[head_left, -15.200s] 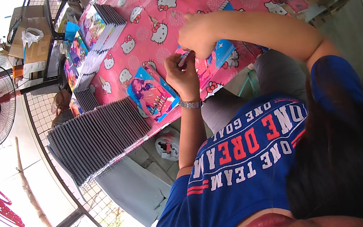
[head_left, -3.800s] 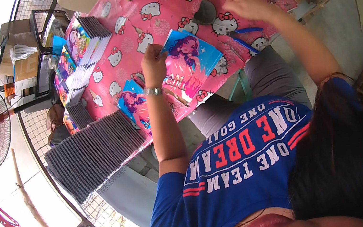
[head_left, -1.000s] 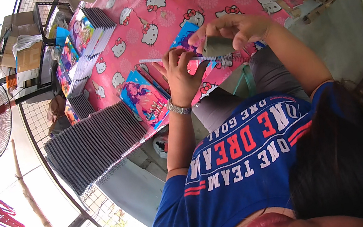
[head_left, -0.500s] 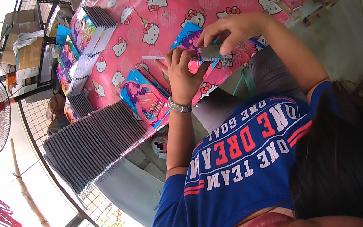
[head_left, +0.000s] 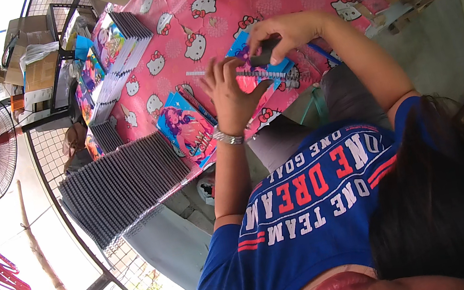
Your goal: The person threads a plastic spiral coil through the holes of a stack of notebook pages and covers by hand. They move finished notebooks into a stack.
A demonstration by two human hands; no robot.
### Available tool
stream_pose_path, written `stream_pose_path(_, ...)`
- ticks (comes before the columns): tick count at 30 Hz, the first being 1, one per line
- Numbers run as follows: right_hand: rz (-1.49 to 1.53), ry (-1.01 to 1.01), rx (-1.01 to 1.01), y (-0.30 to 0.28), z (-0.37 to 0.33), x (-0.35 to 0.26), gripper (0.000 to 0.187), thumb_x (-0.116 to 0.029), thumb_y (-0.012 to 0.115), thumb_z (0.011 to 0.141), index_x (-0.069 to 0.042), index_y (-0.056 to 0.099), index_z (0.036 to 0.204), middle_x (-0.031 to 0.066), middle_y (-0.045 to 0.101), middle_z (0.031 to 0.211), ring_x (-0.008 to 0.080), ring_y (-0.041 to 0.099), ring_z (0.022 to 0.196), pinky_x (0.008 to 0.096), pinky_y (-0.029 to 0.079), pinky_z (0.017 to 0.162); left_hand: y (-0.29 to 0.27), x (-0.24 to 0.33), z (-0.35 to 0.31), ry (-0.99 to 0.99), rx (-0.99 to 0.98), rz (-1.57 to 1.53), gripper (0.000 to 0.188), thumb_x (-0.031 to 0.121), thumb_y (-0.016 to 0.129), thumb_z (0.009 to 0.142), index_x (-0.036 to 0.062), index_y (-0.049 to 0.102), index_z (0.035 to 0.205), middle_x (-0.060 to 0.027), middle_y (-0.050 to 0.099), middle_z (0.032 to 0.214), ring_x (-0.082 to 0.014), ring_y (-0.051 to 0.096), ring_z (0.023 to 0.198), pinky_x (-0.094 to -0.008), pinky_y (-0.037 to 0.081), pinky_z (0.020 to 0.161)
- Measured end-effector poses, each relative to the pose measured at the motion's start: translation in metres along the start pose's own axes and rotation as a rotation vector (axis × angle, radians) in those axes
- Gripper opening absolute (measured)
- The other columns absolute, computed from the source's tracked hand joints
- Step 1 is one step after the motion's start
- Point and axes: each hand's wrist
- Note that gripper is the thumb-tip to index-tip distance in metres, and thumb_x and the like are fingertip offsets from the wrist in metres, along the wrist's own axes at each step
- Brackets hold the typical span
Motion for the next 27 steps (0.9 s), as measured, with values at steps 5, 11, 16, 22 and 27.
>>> stream_pose_path(5,0.087,-0.113,-0.005,0.004,0.014,-0.003,0.056,-0.022,0.072,0.075,-0.002,0.06,0.126,0.0122,0.059,0.125,0.0193,0.06,0.108,0.0314,0.047,0.093,-0.011,-0.043,0.003,0.037,-0.05,-0.037,0.037,0.018,0.087,0.06,0.0112,0.068,0.091,-0.0056,0.06,0.106,-0.0352,0.046,0.117,-0.0483,0.037,0.098)
stream_pose_path(11,-0.04,-0.079,0.028,0.003,0.009,0.009,0.054,-0.024,0.076,0.075,-0.005,0.062,0.124,0.0112,0.059,0.122,0.0216,0.056,0.114,0.0341,0.046,0.095,-0.002,-0.035,0.005,0.072,-0.033,-0.075,0.032,0.019,0.086,0.063,0.0104,0.069,0.089,-0.005,0.06,0.094,-0.0309,0.049,0.105,-0.0441,0.039,0.093)
stream_pose_path(16,-0.04,-0.155,0.461,0.002,-0.006,0.004,0.055,-0.027,0.08,0.074,-0.008,0.064,0.123,0.0122,0.058,0.122,0.024,0.057,0.113,0.0355,0.045,0.098,-0.001,-0.032,0.008,0.069,-0.02,-0.073,0.032,0.022,0.086,0.065,0.0102,0.069,0.089,-0.0051,0.06,0.092,-0.0295,0.05,0.102,-0.043,0.039,0.092)
stream_pose_path(22,-0.858,0.18,0.512,0.015,0.002,0.018,0.05,-0.049,0.061,0.09,-0.011,0.066,0.122,0.017,0.038,0.152,0.0336,0.03,0.143,0.0529,0.026,0.116,0.002,-0.031,0.004,0.044,0.019,-0.065,0.032,0.022,0.086,0.065,0.0105,0.069,0.09,-0.0052,0.059,0.091,-0.0289,0.05,0.099,-0.0428,0.038,0.089)
stream_pose_path(27,-1.27,0.027,0.305,0.052,0.0,-0.039,0.036,-0.04,0.068,0.084,-0.007,0.071,0.098,0.0083,0.064,0.118,0.0278,0.047,0.129,0.0548,0.027,0.114,0.004,-0.03,0.002,0.01,0.02,-0.03,0.031,0.021,0.085,0.066,0.0103,0.069,0.09,-0.0051,0.06,0.091,-0.0286,0.05,0.099,-0.0427,0.039,0.087)
Point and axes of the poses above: each hand's wrist, its own z-axis towards the middle knuckle, its own y-axis out of the palm, x = y × z
